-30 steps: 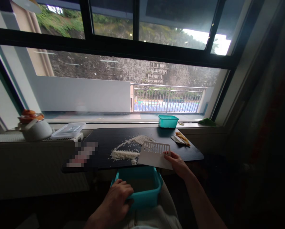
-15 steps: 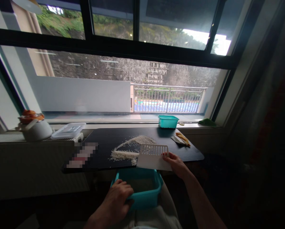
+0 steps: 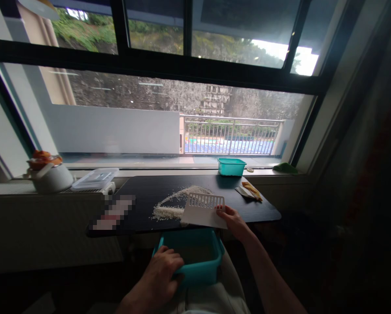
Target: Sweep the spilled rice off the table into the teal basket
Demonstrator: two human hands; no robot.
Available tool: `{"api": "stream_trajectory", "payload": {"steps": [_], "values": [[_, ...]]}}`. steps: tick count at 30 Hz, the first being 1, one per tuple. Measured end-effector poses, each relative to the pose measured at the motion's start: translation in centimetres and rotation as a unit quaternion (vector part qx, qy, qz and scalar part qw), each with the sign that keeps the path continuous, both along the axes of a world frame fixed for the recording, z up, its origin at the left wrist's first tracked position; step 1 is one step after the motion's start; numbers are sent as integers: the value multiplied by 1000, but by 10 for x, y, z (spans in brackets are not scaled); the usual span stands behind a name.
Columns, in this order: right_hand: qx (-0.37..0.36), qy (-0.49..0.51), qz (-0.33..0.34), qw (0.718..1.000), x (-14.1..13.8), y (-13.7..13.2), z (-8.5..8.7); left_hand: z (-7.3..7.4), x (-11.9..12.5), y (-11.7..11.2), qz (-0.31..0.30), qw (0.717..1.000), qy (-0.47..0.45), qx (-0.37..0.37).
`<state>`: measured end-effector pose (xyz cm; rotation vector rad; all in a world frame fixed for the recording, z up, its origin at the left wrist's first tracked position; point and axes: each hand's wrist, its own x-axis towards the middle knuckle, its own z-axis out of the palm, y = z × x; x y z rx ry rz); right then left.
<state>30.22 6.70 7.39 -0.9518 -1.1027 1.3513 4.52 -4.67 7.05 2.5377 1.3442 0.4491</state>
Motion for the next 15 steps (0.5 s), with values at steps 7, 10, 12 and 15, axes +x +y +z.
{"api": "stream_trajectory", "payload": {"steps": [7, 10, 12, 15], "values": [[5, -4, 5, 1000, 0, 0, 5, 5, 2, 0, 1, 1000, 2, -4], [13, -7, 21, 1000, -7, 2, 6, 9, 2, -1, -3, 1000, 4, -8], [17, -13, 35, 999, -13, 3, 5, 9, 2, -2, -1, 1000, 4, -8], [19, -18, 47, 999, -19, 1, 3, 6, 1, -1, 4, 1000, 3, -7]]}}
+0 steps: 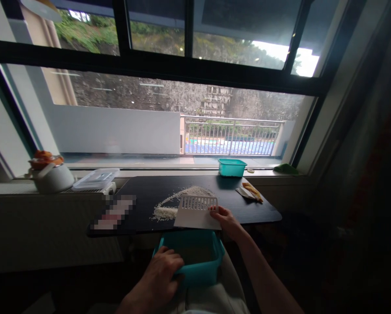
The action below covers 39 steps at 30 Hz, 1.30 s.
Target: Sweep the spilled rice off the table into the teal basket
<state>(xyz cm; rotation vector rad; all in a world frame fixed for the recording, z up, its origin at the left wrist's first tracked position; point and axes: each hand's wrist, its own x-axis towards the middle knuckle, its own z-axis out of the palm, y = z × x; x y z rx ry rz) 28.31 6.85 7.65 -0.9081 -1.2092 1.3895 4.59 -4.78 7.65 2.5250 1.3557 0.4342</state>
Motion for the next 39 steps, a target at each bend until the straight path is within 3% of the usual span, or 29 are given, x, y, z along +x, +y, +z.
{"api": "stream_trajectory", "payload": {"steps": [22, 28, 39], "values": [[17, -13, 27, 999, 2, 0, -4, -4, -1, 2, 0, 1000, 1, 1], [45, -24, 22, 998, -6, 12, 6, -2, 0, 0, 4, 1000, 3, -3], [50, -77, 43, 995, -4, 21, 0, -4, -1, 1, 9, 1000, -1, -15]]}}
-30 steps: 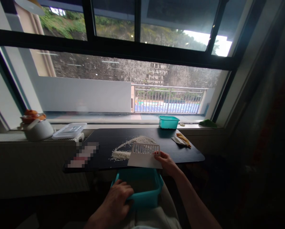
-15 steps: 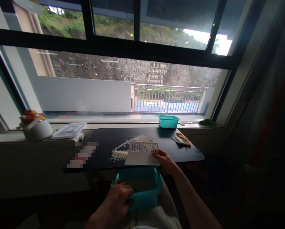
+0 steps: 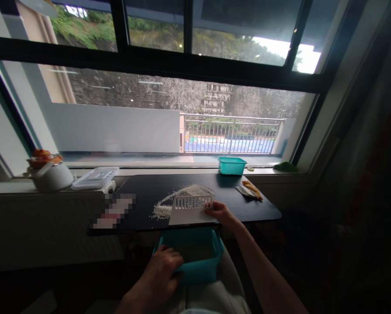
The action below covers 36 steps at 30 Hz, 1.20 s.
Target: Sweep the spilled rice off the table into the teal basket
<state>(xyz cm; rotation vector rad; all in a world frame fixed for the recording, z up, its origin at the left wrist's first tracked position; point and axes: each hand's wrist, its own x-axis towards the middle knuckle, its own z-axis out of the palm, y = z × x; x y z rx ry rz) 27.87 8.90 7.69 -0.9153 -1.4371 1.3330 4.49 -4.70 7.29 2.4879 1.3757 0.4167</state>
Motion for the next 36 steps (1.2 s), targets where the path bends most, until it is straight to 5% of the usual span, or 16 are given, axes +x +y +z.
{"api": "stream_trajectory", "payload": {"steps": [36], "values": [[28, -37, -7, 999, -2, -3, 5, -4, -2, 0, -5, 1000, -5, 14]]}}
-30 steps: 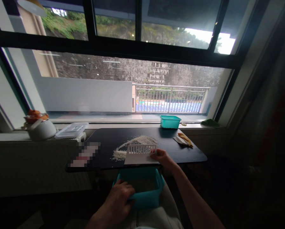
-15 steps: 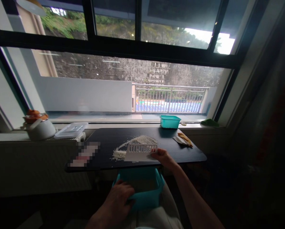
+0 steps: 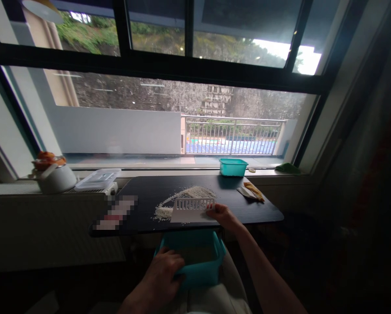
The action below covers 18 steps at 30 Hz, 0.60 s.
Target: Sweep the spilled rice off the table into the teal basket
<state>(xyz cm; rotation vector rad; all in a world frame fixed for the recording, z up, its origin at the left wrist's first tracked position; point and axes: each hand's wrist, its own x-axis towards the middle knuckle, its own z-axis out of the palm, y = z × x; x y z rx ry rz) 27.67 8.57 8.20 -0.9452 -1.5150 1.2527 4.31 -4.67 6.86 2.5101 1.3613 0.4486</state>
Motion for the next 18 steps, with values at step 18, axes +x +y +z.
{"api": "stream_trajectory", "payload": {"steps": [18], "values": [[0, -5, 5, 1000, -2, 7, -7, 1, 0, 0, 2, 1000, -8, 0]]}}
